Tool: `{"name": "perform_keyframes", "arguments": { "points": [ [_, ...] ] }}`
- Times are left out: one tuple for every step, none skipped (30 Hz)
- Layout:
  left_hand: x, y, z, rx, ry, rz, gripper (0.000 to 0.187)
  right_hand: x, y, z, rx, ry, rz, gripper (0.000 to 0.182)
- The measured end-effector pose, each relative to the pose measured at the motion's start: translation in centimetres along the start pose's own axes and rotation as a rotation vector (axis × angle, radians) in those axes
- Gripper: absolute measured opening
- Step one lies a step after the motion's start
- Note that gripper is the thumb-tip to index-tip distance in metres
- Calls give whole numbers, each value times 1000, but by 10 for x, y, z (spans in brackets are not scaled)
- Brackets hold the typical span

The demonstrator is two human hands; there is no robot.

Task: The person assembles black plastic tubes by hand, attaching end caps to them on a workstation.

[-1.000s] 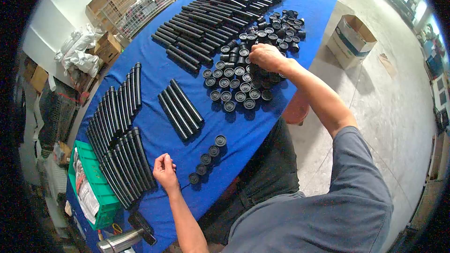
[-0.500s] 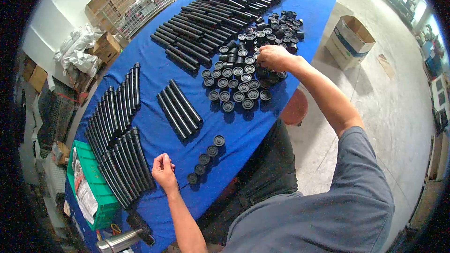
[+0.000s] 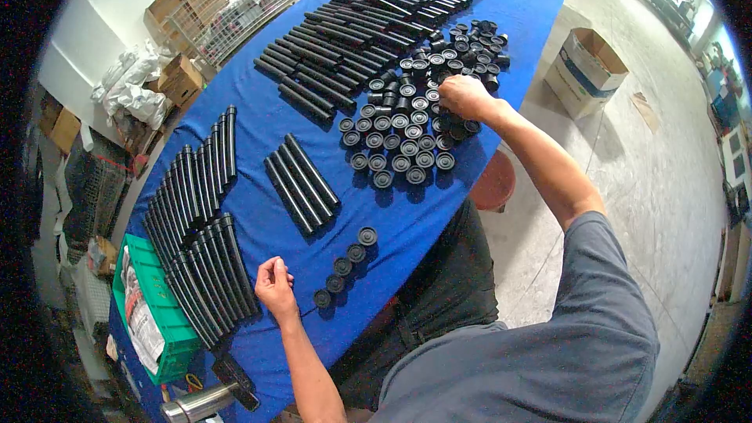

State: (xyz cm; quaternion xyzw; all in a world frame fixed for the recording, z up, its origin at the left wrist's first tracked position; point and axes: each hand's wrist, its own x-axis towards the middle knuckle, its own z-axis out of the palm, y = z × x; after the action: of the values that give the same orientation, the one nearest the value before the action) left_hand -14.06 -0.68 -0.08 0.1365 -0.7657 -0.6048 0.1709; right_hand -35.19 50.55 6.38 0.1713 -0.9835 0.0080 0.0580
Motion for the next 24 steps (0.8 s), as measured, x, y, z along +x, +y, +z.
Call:
{"name": "perform_keyframes", "arguments": {
  "points": [
    [0,0,0,1,1,-1,11,1,-4,-4,18,31,35,14],
    [0,1,-1,0,4,1,11,5,0,-1,17,103,3,14],
    [0,1,-1,-1,5,3,11,7,-5,-6,75,136,-35,14],
    [-1,2,0,-2,2,4,11,9,-15,-16,133,169,-68,14],
    [-1,1,1,-1,0,8,11,13,-25,-23,189,204,-99,14],
    [-1,-1,1,-1,-2,13,11,19,-32,-24,151,159,-95,16],
    [0,-1,0,0,1,19,11,23,-43,-28,121,128,-103,18],
    [0,0,1,-6,1,11,11,28,-50,-25,108,103,-104,19],
    [-1,2,1,-10,3,3,11,35,-56,-21,97,78,-107,21],
    [-1,3,0,-14,6,-6,11,40,-62,-20,86,11,-59,23],
    [0,0,-1,-16,4,5,11,44,-64,-16,88,-12,-61,24],
    [1,-4,-1,-19,0,15,11,49,-63,-10,89,-36,-60,24],
    [1,-6,-1,-22,-5,23,10,53,-62,-3,89,-62,-59,24],
    [1,-8,-2,-25,-4,19,10,54,-59,2,119,24,-97,23],
    [1,-8,-2,-29,-3,13,10,56,-57,3,117,16,-93,22],
    [1,-8,-2,-32,-1,8,10,57,-56,5,114,9,-88,20],
    [1,-8,-2,-30,-2,4,10,59,-56,6,112,1,-82,19],
    [1,-8,-2,-28,-4,1,10,59,-53,9,132,34,-75,18],
    [2,-8,-2,-26,-6,-1,10,58,-51,11,152,67,-67,17],
    [1,-6,-2,-23,-5,-8,10,58,-49,13,173,100,-60,16],
    [1,-5,-2,-20,-4,-15,10,60,-46,16,156,53,-60,17],
    [1,-4,-1,-17,-3,-21,10,62,-42,18,139,6,-58,17],
    [1,-5,-2,-14,-7,-15,10,63,-39,22,122,-42,-55,17],
    [1,-7,-2,-12,-11,-9,11,62,-43,16,84,-71,-43,18]
  ]
}}
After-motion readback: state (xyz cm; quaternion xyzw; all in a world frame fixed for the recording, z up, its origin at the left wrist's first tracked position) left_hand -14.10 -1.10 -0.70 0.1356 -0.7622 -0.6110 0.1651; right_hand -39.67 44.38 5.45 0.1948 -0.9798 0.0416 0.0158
